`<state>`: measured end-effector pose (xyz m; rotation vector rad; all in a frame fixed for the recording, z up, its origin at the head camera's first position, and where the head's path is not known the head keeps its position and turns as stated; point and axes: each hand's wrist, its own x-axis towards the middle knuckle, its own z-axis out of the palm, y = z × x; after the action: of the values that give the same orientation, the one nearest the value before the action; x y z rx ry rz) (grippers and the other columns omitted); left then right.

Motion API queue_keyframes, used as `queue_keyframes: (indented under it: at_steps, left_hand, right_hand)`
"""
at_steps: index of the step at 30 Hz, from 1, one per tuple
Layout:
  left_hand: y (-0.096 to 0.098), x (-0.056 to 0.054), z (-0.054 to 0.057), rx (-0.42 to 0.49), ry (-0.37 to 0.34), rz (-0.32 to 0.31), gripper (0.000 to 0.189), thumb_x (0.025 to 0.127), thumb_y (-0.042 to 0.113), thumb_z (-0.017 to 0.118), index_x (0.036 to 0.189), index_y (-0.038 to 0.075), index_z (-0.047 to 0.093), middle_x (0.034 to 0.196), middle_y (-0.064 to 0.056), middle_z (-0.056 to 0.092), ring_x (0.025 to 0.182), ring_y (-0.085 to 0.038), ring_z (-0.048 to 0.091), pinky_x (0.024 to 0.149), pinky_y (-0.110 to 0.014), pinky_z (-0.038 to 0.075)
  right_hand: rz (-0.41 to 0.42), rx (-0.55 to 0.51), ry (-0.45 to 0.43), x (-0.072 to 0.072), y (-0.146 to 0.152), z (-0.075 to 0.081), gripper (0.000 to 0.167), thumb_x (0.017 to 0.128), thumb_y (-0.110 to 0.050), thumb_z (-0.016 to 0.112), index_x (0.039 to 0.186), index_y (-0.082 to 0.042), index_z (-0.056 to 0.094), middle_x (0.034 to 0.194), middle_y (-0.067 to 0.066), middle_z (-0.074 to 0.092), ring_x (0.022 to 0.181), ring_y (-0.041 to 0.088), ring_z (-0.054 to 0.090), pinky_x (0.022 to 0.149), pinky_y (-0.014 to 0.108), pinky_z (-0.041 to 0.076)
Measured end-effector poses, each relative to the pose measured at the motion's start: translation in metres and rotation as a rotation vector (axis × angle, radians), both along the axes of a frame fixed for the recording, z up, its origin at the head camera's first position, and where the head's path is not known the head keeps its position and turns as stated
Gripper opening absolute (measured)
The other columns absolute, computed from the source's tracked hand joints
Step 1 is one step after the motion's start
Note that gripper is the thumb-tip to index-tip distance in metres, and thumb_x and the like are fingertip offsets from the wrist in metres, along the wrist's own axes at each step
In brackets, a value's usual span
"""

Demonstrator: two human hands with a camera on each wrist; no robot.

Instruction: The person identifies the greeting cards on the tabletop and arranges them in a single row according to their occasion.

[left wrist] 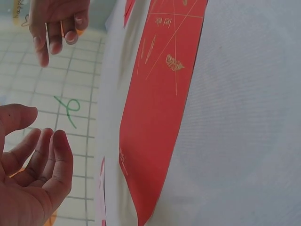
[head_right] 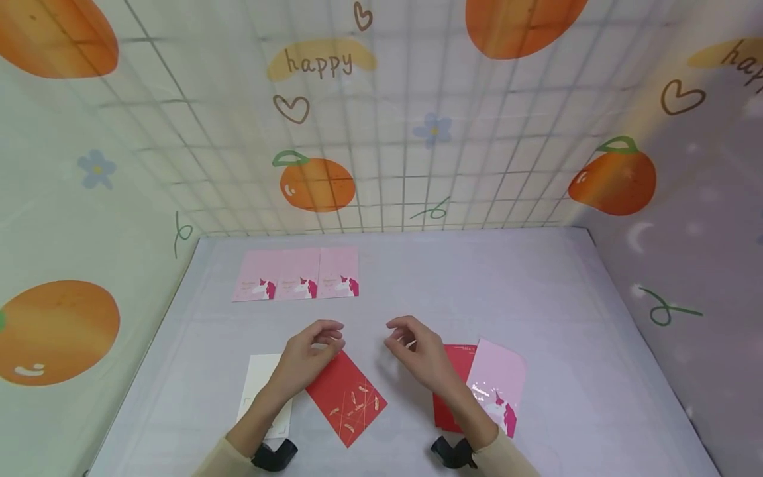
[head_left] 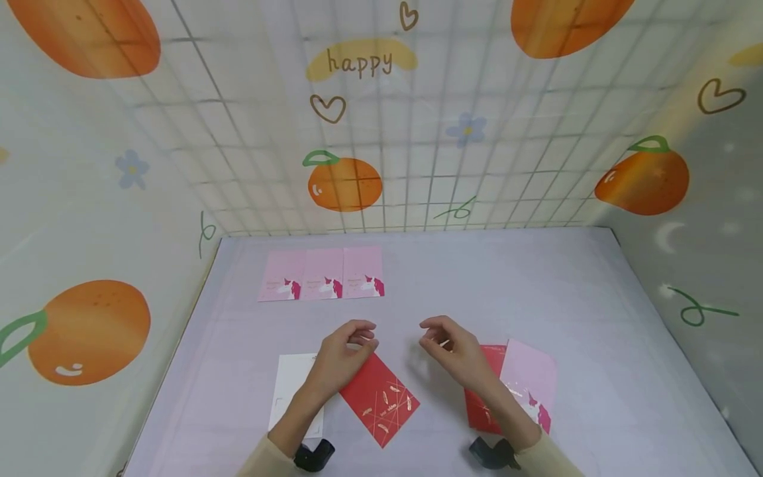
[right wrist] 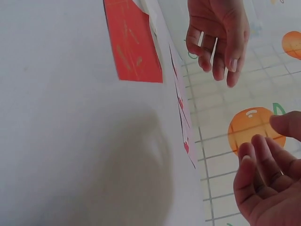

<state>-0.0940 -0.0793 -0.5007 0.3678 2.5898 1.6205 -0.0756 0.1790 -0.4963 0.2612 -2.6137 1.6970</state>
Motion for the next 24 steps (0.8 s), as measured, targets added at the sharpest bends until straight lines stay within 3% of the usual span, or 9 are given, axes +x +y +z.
queue_keyframes:
  at_steps: [10, 24]
  left_hand:
    - [0.007, -0.003, -0.005, -0.001, -0.009, -0.047, 0.036, 0.091, 0.024, 0.074, 0.125, 0.018, 0.064, 0.109, 0.004, 0.067, 0.096, -0.015, 0.068, 0.075, -0.028, 0.058]
    - [0.029, -0.014, -0.011, -0.011, -0.041, -0.136, 0.037, 0.094, 0.03, 0.071, 0.128, 0.018, 0.063, 0.113, 0.004, 0.066, 0.099, -0.013, 0.066, 0.08, -0.028, 0.057]
  right_hand:
    - [-0.015, -0.019, -0.024, 0.003, 0.015, -0.007, 0.029, 0.093, -0.022, 0.074, 0.12, -0.018, 0.065, 0.094, -0.004, 0.064, 0.081, 0.019, 0.061, 0.069, 0.027, 0.054]
    - [-0.113, 0.055, -0.085, 0.012, 0.05, -0.011, 0.031, 0.095, -0.024, 0.071, 0.124, -0.018, 0.063, 0.1, -0.006, 0.067, 0.091, 0.016, 0.064, 0.079, 0.034, 0.055]
